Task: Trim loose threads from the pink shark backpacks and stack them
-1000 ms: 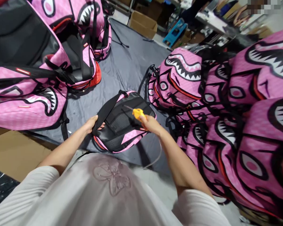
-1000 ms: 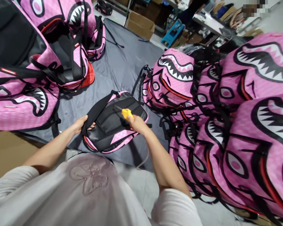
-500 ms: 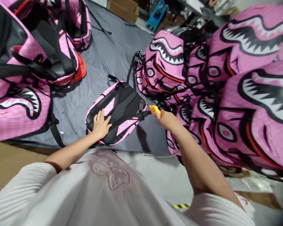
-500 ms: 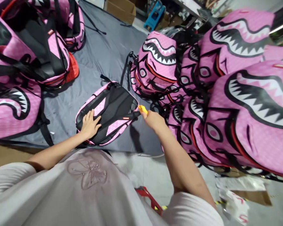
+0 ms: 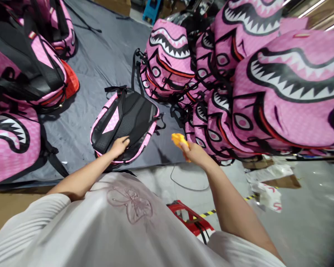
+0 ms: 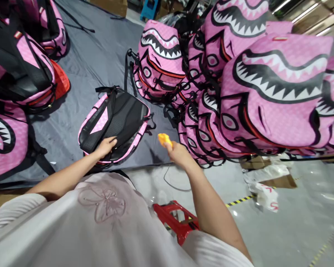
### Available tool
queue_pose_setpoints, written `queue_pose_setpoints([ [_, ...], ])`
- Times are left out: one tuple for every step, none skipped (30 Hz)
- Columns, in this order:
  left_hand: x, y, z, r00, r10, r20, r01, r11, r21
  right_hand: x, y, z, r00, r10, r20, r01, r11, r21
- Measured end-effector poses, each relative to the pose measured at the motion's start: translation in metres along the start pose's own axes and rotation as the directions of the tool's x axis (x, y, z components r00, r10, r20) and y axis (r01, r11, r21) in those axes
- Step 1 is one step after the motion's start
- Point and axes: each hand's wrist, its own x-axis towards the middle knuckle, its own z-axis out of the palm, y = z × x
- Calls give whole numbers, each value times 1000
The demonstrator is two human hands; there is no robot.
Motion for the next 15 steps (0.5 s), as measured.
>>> queue_pose_setpoints([
  [3, -3, -4, 994, -106, 31, 109, 984, -141, -5, 2, 4, 1000, 3, -27, -3, 1000, 10],
  [4, -4, -6, 979, -196, 61, 205, 950, -234, -9, 1, 8, 999, -39, 32, 38, 999, 32],
  [3, -4, -6, 969, -239, 70, 249, 929, -272, -13, -1, 10, 985, -114, 132, 105, 992, 68],
  [0, -3, -3, 974, -222, 46, 226, 941, -251, -16, -4, 12, 959, -191, 211, 173, 979, 104],
  [-6, -2, 2, 989, -149, -12, 145, 975, -169, -17, -7, 13, 948, -232, 219, 213, 971, 107],
  [-12, 1, 9, 997, -35, -74, 33, 999, -31, -17, -11, 12, 965, -219, 148, 211, 975, 64],
  [-19, 3, 16, 989, 98, -110, -82, 987, 140, -15, -14, 11, 986, -167, 22, 168, 986, -11],
  [-25, 6, 24, 971, 212, -112, -168, 935, 314, -13, -17, 10, 989, -114, -94, 107, 991, -85],
  [-31, 9, 31, 956, 279, -87, -210, 863, 459, -10, -18, 9, 986, -82, -149, 60, 987, -147],
  [-35, 12, 37, 955, 291, -58, -211, 804, 556, -8, -19, 8, 987, -62, -147, 32, 980, -198],
  [-37, 15, 41, 962, 271, -32, -195, 765, 614, -7, -19, 7, 991, -45, -128, 13, 972, -236],
  [-37, 18, 42, 970, 241, -6, -181, 743, 644, -7, -19, 8, 992, -23, -125, -11, 964, -264],
  [-36, 22, 41, 977, 214, 24, -178, 739, 650, -9, -18, 10, 989, 1, -149, -45, 957, -287],
  [-34, 25, 36, 979, 196, 47, -181, 750, 636, -12, -17, 14, 982, 22, -187, -78, 950, -302],
  [-32, 27, 28, 977, 204, 56, -195, 769, 609, -17, -16, 20, 977, 28, -213, -95, 946, -311],
])
